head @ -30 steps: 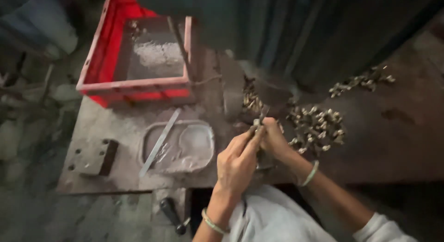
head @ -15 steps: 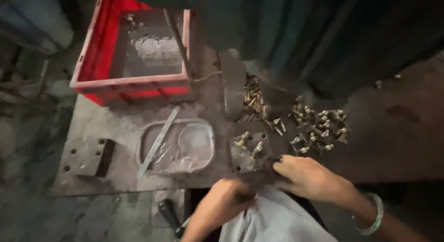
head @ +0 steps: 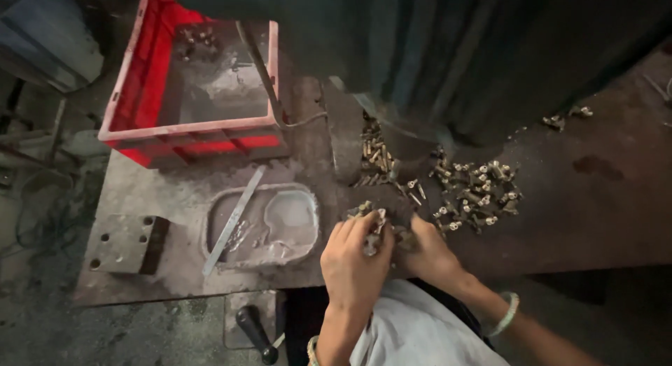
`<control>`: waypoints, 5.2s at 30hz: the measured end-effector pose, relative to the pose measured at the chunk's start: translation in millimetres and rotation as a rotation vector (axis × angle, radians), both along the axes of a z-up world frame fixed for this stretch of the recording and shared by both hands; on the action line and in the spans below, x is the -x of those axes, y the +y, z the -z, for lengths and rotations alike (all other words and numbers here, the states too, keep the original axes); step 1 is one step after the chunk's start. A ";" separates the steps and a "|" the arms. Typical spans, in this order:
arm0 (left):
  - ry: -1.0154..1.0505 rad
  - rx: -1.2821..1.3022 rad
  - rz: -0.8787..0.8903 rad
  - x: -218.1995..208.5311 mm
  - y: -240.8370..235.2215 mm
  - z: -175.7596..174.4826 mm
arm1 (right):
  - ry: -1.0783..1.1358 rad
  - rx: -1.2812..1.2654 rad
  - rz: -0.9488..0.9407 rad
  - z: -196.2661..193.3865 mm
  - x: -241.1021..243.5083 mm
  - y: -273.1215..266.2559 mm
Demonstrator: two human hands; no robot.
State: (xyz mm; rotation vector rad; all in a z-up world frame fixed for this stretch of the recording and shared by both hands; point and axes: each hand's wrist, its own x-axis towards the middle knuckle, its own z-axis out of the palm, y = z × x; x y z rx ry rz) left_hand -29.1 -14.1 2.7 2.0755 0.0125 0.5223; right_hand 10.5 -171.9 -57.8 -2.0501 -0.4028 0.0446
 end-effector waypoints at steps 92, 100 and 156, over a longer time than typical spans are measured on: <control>0.216 -0.289 -0.049 -2.4 104.7 39.4 | 0.211 -0.642 0.213 -64.5 -50.3 60.5; 0.475 0.827 0.096 17.3 113.7 65.9 | 0.279 -0.667 0.205 -62.2 -53.6 54.1; 0.167 1.083 0.099 13.7 27.8 -23.3 | 0.239 -0.653 0.110 -60.3 -61.2 43.3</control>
